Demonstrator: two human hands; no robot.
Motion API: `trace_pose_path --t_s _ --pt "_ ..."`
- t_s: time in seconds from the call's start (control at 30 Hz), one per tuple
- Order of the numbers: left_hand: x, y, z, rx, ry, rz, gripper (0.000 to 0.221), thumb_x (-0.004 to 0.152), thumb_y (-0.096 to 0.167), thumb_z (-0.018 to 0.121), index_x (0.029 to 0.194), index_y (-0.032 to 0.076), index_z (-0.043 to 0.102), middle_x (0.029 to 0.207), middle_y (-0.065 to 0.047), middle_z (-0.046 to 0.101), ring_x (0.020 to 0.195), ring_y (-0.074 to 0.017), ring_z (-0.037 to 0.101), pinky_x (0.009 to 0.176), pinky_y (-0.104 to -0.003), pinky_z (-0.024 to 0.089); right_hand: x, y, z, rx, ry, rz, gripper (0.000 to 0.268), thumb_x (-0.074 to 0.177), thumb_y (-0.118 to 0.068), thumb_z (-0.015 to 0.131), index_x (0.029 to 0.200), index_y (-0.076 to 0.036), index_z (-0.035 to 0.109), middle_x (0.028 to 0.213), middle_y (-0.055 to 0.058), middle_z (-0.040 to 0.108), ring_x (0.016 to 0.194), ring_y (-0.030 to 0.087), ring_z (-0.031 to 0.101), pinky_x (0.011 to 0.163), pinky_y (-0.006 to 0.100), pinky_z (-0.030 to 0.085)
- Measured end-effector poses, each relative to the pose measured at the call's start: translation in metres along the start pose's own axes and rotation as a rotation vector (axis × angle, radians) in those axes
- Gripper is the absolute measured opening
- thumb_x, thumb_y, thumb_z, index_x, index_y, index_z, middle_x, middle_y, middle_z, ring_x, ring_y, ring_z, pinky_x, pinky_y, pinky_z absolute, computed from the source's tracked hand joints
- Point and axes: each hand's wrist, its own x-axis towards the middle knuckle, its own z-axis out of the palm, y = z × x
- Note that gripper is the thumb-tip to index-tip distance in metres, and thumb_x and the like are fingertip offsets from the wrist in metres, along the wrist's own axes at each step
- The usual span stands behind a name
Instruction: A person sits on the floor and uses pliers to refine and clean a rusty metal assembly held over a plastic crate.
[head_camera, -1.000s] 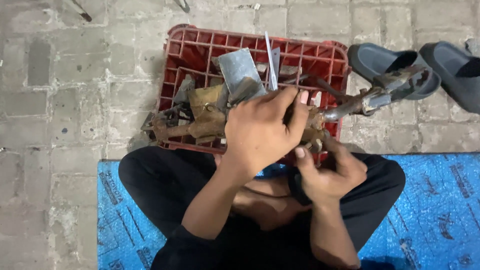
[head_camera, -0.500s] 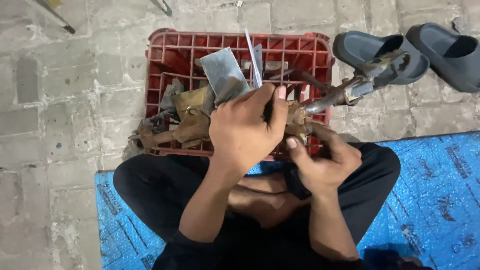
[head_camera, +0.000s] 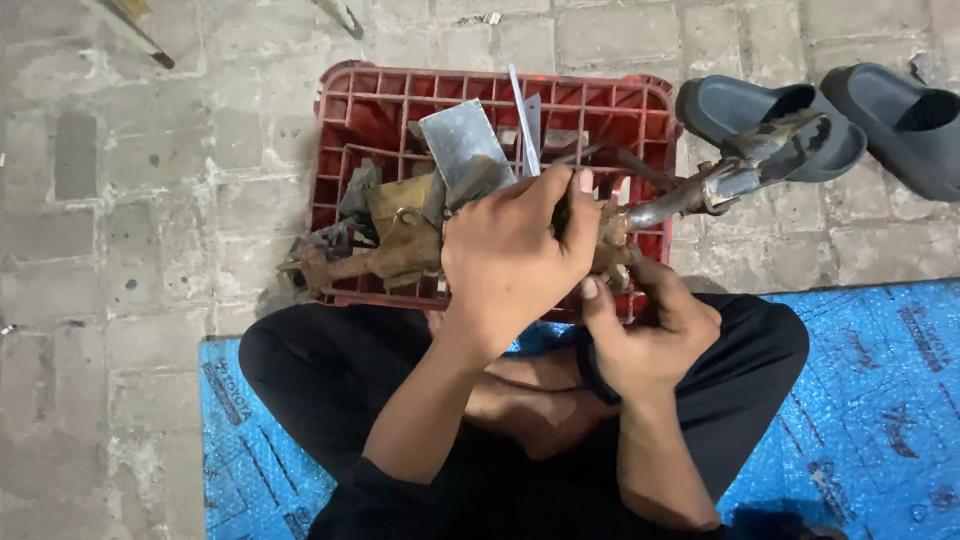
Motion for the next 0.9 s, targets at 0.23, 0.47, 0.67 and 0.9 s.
trace_pose_path --t_s 0.23,0.47,0.67,0.9 --pt "0.001 0.002 0.000 -0.026 0.017 0.028 0.021 0.097 0.022 0.058 0.083 0.009 0.067 0.059 -0.006 0.067 0.037 -0.0284 0.052 0.036 -0.037 0.037 0.001 -0.006 0.000 0.009 0.016 0.033 0.032 0.077 -0.003 0.082 0.103 0.011 0.071 0.077 0.012 0.068 0.060 0.015 0.051 0.063 0.026 0.047" --pt "-0.002 -0.001 -0.002 0.007 0.026 0.022 0.023 0.097 0.022 0.058 0.078 0.010 0.063 0.056 -0.007 0.067 0.036 -0.0301 0.052 0.036 -0.039 0.037 -0.001 0.012 -0.001 0.068 -0.043 0.109 0.030 0.076 -0.008 0.083 0.098 0.008 0.069 0.069 0.005 0.055 0.058 0.013 0.043 0.057 0.025 0.040" --pt "-0.003 -0.001 -0.002 -0.013 0.060 0.029 0.019 0.094 0.023 0.063 0.081 0.009 0.065 0.056 -0.007 0.066 0.038 -0.0308 0.053 0.037 -0.040 0.037 -0.009 0.046 -0.009 0.267 -0.144 0.112 0.045 0.079 -0.019 0.077 0.114 0.007 0.066 0.086 0.007 0.063 0.073 0.014 0.051 0.073 0.024 0.045" --pt "-0.006 -0.003 -0.001 0.014 0.056 0.021 0.018 0.093 0.024 0.063 0.085 0.009 0.067 0.059 -0.008 0.068 0.041 -0.0315 0.057 0.038 -0.040 0.039 -0.014 0.039 0.003 1.021 -0.078 0.313 0.084 0.093 -0.053 0.068 0.152 0.001 0.043 0.141 0.018 0.058 0.133 0.027 0.055 0.112 0.038 0.047"
